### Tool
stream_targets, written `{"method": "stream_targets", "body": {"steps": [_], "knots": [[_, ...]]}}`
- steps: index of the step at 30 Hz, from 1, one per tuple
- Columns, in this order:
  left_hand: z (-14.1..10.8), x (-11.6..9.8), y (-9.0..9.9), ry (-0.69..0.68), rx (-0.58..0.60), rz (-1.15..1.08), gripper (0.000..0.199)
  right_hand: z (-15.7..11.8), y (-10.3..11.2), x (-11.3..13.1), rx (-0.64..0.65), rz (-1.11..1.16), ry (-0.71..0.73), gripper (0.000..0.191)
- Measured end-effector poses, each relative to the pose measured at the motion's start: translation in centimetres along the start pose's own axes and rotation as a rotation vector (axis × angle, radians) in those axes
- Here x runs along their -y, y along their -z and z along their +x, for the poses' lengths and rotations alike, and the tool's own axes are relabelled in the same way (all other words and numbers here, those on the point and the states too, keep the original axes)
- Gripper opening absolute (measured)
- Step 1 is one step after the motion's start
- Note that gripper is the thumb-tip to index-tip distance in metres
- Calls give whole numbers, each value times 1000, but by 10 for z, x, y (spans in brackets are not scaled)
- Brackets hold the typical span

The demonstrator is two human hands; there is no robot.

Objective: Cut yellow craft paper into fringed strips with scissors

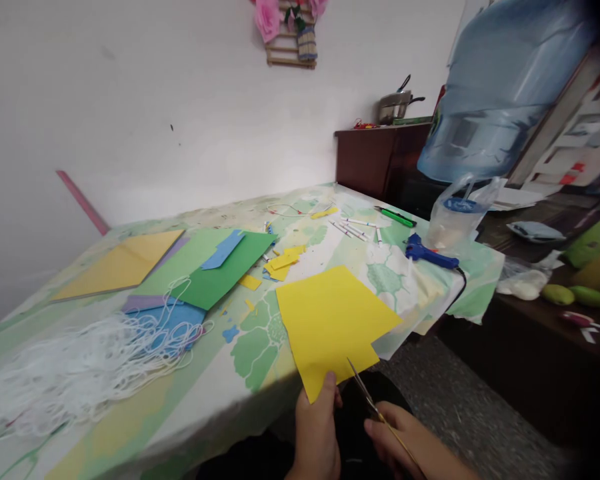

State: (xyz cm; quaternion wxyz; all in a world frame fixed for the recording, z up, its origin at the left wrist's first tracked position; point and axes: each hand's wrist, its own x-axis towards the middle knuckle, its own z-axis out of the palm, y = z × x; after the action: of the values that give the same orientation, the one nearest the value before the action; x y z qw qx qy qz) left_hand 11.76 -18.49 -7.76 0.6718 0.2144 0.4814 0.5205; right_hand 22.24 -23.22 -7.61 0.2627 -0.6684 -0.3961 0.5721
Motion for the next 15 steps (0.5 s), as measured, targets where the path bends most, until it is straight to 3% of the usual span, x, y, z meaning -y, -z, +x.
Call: {"method": "stream_targets", "body": {"steps": [15], "knots": [[-17, -6, 0, 41, -28, -10, 22, -4, -14, -1, -8, -50, -10, 10]]}}
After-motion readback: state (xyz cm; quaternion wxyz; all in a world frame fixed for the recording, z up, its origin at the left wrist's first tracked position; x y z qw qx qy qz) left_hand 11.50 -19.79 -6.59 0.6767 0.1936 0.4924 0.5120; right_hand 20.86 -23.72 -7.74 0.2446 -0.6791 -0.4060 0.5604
